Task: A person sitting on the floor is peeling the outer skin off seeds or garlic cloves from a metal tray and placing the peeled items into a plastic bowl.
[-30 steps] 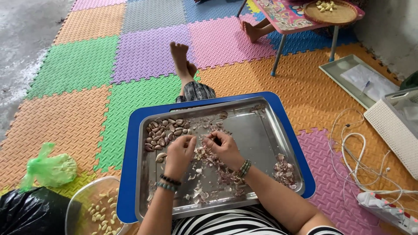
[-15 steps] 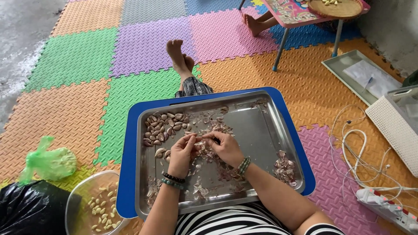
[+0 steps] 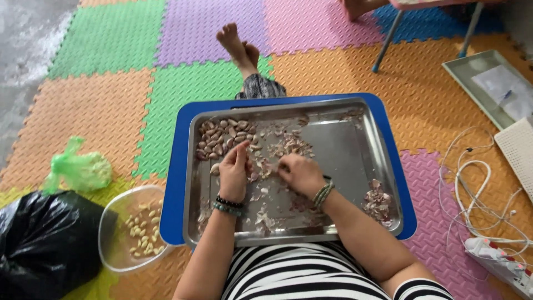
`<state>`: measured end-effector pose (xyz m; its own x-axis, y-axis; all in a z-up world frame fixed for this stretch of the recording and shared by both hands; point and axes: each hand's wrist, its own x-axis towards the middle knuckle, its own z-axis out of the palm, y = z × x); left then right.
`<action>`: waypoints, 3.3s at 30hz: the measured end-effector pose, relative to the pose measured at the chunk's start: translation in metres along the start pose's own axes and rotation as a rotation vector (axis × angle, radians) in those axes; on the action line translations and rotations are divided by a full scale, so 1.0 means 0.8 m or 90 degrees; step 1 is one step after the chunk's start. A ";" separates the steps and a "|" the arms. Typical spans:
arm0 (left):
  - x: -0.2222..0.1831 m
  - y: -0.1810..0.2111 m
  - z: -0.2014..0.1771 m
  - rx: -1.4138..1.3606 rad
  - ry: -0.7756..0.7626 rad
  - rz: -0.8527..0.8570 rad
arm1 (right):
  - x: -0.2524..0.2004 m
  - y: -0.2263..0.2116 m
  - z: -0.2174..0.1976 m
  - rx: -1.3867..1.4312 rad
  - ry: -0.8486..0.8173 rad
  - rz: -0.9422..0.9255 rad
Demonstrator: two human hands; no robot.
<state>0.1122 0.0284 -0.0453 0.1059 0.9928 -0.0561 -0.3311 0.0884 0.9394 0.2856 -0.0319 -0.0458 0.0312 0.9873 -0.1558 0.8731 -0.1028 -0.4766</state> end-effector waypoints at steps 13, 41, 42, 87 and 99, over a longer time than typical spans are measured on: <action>0.003 -0.018 -0.010 0.024 -0.021 -0.051 | -0.002 0.013 -0.017 -0.041 0.238 -0.041; 0.006 -0.041 -0.008 -0.054 -0.104 -0.239 | -0.018 -0.030 -0.024 0.562 0.151 -0.151; 0.005 -0.037 -0.007 -0.054 -0.104 -0.239 | -0.016 -0.032 -0.029 0.562 0.150 -0.151; -0.010 -0.017 0.006 0.031 -0.173 -0.104 | -0.009 -0.029 -0.022 0.839 0.083 0.045; -0.010 -0.010 0.013 -0.003 -0.132 -0.118 | -0.006 -0.028 -0.015 0.884 0.118 0.050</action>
<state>0.1237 0.0189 -0.0489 0.3555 0.9215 -0.1563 -0.2929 0.2686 0.9176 0.2717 -0.0329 -0.0241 0.2151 0.9638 -0.1578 -0.3175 -0.0838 -0.9445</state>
